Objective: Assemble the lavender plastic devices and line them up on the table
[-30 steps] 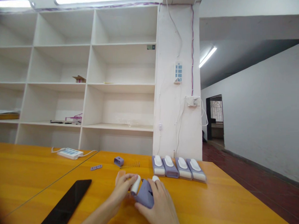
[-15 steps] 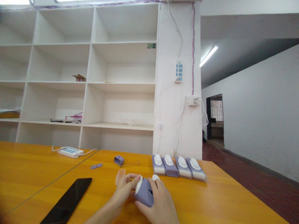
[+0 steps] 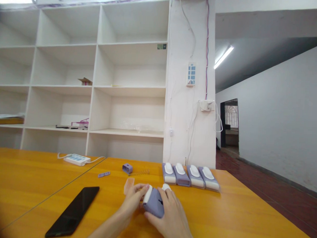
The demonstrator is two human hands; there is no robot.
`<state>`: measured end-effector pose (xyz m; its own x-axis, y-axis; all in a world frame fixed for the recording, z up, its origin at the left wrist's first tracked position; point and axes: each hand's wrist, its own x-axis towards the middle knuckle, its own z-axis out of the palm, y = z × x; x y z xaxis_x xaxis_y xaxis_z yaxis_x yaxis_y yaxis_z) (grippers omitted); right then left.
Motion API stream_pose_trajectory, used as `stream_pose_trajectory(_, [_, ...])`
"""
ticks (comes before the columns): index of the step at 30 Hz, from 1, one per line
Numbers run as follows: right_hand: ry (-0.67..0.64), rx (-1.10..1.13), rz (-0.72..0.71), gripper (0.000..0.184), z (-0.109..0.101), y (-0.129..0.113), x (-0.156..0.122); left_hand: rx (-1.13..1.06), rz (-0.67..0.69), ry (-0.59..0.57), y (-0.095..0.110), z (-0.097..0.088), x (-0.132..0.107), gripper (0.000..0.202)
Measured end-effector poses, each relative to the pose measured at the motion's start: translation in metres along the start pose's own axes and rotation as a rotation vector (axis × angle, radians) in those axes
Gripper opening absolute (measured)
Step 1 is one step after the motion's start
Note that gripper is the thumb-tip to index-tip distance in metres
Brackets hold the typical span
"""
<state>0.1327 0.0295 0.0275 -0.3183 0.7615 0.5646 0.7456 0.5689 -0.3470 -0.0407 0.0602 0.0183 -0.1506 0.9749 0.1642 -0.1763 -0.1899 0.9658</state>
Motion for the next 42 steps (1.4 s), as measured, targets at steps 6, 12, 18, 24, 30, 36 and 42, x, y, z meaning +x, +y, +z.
stream_pose_trajectory(6, [0.004,0.014,-0.014,0.064,-0.005,-0.004,0.001,0.01,-0.005,-0.011,0.004,0.0,-0.001,0.06])
stream_pose_trajectory(12, [0.005,0.018,-0.018,0.065,-0.003,-0.004,0.0,0.019,0.01,-0.021,0.005,-0.001,0.0,0.063])
stream_pose_trajectory(18, [0.003,-0.001,-0.016,0.068,-0.001,0.0,0.0,0.035,0.013,0.01,-0.003,0.0,0.004,0.064])
stream_pose_trajectory(24, [-0.004,-0.017,-0.006,0.069,-0.003,0.0,0.0,0.061,0.017,0.0,-0.006,-0.002,0.004,0.063])
stream_pose_trajectory(30, [0.021,-0.06,-0.025,0.071,0.001,0.001,-0.001,0.139,0.07,-0.026,0.001,0.001,-0.001,0.056])
stream_pose_trajectory(36, [0.111,-0.107,-0.084,0.068,0.005,0.005,-0.001,0.209,0.206,-0.053,0.006,0.006,-0.011,0.048])
stream_pose_trajectory(42, [0.149,-0.179,-0.128,0.07,0.006,0.009,-0.001,0.263,0.283,-0.053,0.007,0.006,-0.017,0.042])
